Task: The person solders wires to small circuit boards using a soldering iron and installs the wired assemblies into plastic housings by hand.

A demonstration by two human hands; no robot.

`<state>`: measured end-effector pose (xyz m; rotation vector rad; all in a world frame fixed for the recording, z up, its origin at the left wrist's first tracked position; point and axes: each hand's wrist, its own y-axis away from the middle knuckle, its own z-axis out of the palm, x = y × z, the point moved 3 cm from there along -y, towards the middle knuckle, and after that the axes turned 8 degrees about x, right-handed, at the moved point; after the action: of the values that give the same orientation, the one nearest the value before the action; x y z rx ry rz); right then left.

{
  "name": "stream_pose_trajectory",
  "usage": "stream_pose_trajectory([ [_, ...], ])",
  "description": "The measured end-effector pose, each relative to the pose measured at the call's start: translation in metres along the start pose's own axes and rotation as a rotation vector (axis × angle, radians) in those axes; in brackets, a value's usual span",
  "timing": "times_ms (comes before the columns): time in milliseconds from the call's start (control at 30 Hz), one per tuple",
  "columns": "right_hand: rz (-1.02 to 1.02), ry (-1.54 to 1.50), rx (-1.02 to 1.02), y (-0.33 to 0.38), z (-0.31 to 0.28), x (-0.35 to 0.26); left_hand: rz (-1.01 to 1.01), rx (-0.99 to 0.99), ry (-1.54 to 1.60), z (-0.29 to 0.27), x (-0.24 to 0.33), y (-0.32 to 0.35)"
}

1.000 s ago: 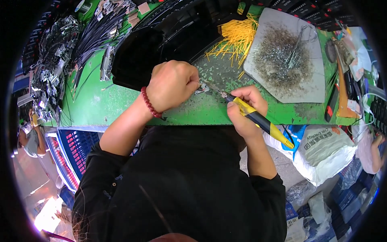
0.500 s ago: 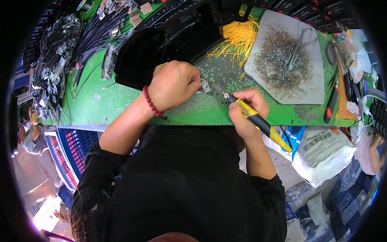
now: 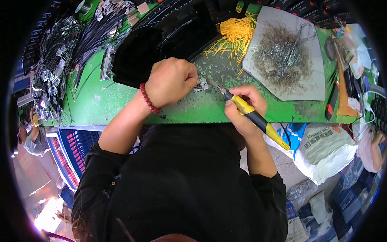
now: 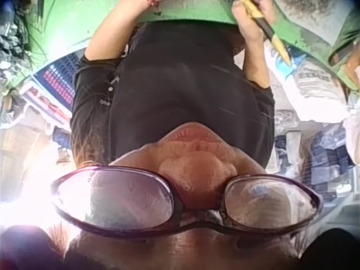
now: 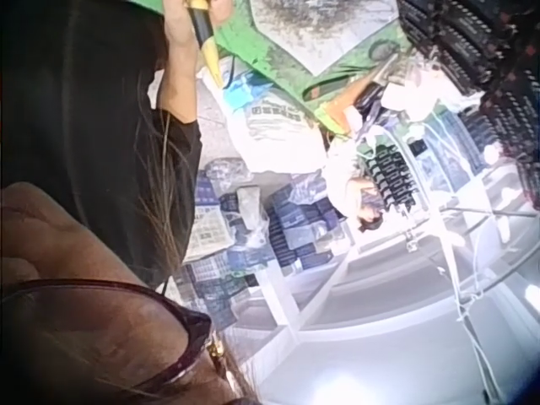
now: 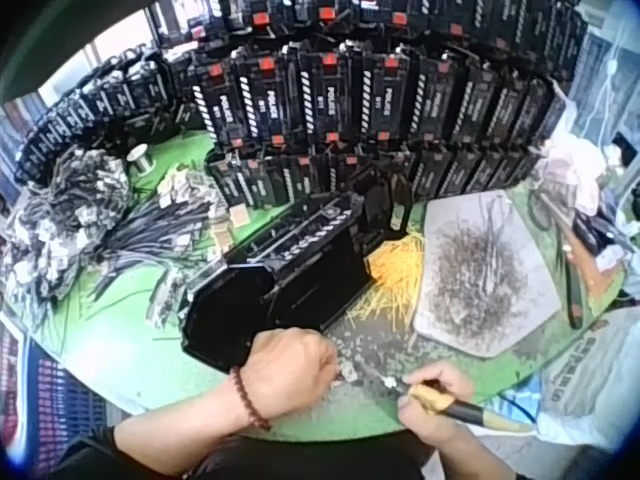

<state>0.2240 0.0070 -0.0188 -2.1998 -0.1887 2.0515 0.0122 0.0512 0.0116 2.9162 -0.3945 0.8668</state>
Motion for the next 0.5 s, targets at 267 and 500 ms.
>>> stream_pose_trajectory([
  [267,0.031,-0.049,0.029,-0.0008,0.0023,-0.0005,0.043,-0.009,-0.107,0.0004,0.0025,-0.0023],
  [500,0.006,-0.032,0.037,-0.0022,0.0010,-0.0001,0.022,-0.021,-0.064,-0.0007,0.0016,-0.0035],
])
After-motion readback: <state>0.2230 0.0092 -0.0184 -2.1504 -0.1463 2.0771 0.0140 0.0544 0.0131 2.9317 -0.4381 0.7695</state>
